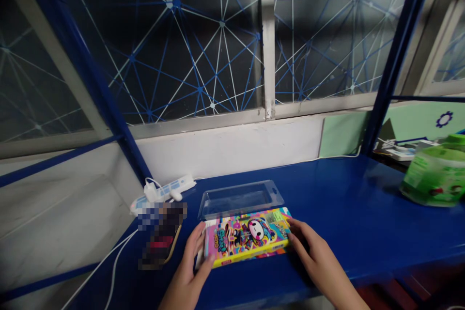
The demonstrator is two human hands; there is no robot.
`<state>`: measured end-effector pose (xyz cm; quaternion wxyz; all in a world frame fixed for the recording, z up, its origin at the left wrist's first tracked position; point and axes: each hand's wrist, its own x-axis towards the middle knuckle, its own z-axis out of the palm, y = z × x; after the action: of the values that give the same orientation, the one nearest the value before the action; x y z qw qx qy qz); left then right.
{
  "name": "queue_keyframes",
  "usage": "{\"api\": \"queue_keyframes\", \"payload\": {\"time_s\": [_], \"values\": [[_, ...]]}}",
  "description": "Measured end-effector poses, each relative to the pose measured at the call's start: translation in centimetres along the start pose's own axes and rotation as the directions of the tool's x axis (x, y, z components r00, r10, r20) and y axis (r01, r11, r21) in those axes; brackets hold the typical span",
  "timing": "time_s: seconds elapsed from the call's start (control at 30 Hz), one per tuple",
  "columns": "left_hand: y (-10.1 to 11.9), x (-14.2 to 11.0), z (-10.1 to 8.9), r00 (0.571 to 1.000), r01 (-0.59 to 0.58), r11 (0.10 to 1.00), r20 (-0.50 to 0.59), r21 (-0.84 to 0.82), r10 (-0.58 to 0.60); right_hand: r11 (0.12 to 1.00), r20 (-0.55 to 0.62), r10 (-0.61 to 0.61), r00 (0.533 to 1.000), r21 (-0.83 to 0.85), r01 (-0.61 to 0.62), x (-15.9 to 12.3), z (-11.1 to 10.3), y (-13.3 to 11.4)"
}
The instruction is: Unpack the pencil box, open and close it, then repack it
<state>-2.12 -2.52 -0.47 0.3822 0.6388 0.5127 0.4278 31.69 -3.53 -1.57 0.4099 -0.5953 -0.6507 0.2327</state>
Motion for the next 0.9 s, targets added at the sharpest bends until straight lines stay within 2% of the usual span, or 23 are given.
{"api": "queue_keyframes", "payload": {"time_s": [0.17, 0.3, 0.37, 0.53, 0.67, 0.8, 0.9], "values": [[0.0, -0.1, 0.6, 0.995, -0.043, 0.968, -0.077, 0.248, 0.064, 0.974, 0.02, -0.079, 0.997, -0.211, 0.081, -0.3, 0.2, -0.5], [-0.3, 0.1, 0.5, 0.997, -0.06, 0.916, -0.016, 0.396, 0.072, 0.946, 0.05, -0.094, 0.994, -0.306, 0.105, -0.2, 0.2, -1.1], [-0.3, 0.1, 0.4, 0.997, -0.068, 0.905, -0.009, 0.42, 0.08, 0.938, 0.081, -0.113, 0.99, -0.321, 0.133, -0.1, 0.1, -1.2], [0.1, 0.1, 0.3, 0.995, -0.06, 0.908, -0.049, 0.415, 0.088, 0.936, 0.071, -0.151, 0.986, -0.312, 0.166, -0.1, -0.1, -0.1], [0.2, 0.1, -0.1, 0.992, -0.037, 0.911, -0.094, 0.411, 0.082, 0.965, 0.05, -0.134, 0.99, -0.222, 0.142, -0.3, 0.0, 0.4], [0.3, 0.0, -0.2, 0.992, -0.086, 0.887, -0.048, 0.453, 0.121, 0.984, 0.013, -0.096, 0.995, -0.15, 0.097, -0.4, -0.1, -0.1], [0.6, 0.0, -0.2, 0.989, -0.108, 0.865, -0.037, 0.49, 0.144, 0.988, 0.037, -0.106, 0.994, -0.112, 0.11, -0.3, -0.2, -0.7]]}}
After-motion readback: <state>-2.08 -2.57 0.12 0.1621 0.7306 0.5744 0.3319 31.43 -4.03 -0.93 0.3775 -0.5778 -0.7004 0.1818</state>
